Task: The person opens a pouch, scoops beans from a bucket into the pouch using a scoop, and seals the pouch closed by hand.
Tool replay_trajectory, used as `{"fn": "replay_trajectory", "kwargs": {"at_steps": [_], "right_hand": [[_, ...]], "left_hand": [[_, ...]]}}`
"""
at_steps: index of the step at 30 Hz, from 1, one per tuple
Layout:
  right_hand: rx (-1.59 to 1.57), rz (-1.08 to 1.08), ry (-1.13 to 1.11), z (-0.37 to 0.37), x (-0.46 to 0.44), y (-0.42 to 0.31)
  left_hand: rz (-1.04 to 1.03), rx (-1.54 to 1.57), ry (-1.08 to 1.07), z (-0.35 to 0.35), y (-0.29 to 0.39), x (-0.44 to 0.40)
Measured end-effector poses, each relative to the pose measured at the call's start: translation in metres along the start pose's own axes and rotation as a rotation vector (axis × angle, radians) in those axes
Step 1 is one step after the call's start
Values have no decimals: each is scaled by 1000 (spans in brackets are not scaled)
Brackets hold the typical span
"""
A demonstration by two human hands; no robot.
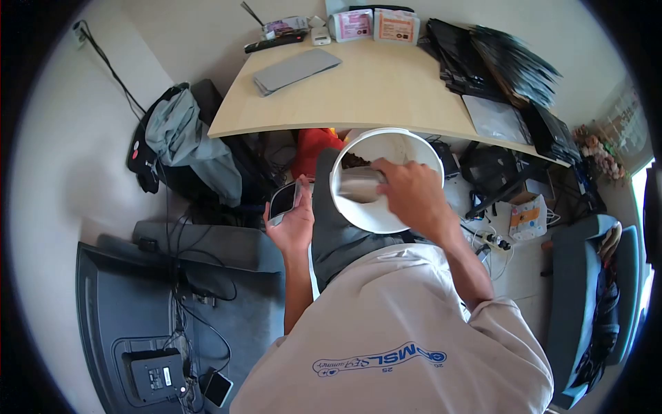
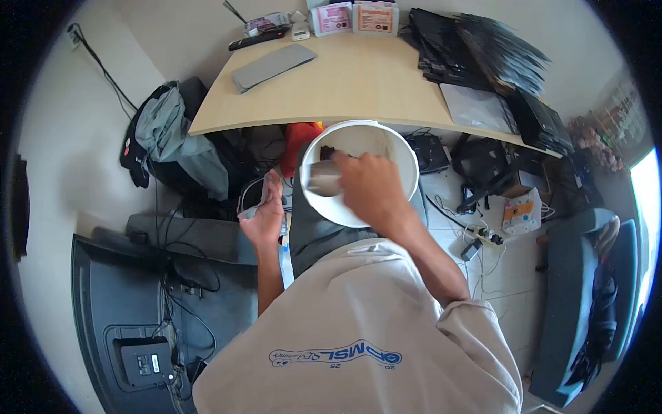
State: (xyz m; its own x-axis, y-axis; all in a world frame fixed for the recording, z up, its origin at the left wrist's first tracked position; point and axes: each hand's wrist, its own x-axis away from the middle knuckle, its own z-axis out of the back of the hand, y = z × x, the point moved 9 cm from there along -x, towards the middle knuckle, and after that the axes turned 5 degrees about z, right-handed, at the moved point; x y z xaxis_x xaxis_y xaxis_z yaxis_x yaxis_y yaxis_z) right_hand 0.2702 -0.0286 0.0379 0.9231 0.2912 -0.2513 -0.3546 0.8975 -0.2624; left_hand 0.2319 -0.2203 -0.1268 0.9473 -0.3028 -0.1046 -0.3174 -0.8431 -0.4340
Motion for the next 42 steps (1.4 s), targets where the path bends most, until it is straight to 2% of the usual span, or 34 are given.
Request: {"fn": "replay_trajectory", "kwargs": {"at_steps": [3, 6, 9, 10, 12, 14, 16, 18, 20, 22, 24, 25, 27, 28, 30, 31, 33, 36, 38, 40, 42], "right_hand": [[0, -62, -26, -36, 8, 56], [-24, -118, -50, -87, 8, 98], [-28, -143, -87, -147, 6, 128], [-23, -142, -100, -152, 5, 132], [-42, -131, -125, -155, 3, 133], [-92, -103, -85, -134, 4, 117], [-157, -42, 20, -72, 3, 89], [-353, -1, 95, -8, -1, 69], [-509, 62, 299, 55, -8, 63], [-460, 230, 446, 90, -30, 69], [-572, 442, 372, 99, -63, 82], [-719, 531, 207, 92, -81, 92], [-949, 378, 1, 66, -109, 122], [-1049, 259, 12, 58, -115, 138], [-1203, 263, -2, 56, -134, 162], [-1280, 264, -9, 57, -144, 169], [-998, 179, 145, 84, -157, 191], [-1005, 87, 146, 91, -187, 227], [-1076, 61, 224, 93, -204, 242], [-1117, 28, 211, 78, -218, 253], [-1169, -1, 175, 64, -228, 252]], "left_hand": [[12, -249, -11, -12, -11, 4], [99, -2, -30, -44, -41, 10], [339, -157, 9, -77, -95, 21], [344, -362, -49, -84, -95, 17], [392, -422, -97, -102, -108, 13], [432, -471, -68, -117, -127, 8], [487, -555, -76, -130, -152, 1], [594, -606, -113, -140, -182, -9], [736, -622, -167, -144, -214, -20], [830, -548, -153, -148, -249, -31], [950, -562, -153, -145, -274, -49], [985, -482, -123, -144, -285, -55], [1020, -458, -120, -141, -300, -79], [1036, -449, -127, -142, -306, -91], [1060, -443, -172, -149, -316, -120], [1077, -443, -99, -149, -314, -134], [1061, -640, -195, -158, -307, -158], [752, -1234, -330, -162, -267, -219], [117, -1971, -274, -171, -215, -277], [-524, -2094, -334, -181, -196, -305], [-160, -1957, -268, -136, -194, -344]]}}
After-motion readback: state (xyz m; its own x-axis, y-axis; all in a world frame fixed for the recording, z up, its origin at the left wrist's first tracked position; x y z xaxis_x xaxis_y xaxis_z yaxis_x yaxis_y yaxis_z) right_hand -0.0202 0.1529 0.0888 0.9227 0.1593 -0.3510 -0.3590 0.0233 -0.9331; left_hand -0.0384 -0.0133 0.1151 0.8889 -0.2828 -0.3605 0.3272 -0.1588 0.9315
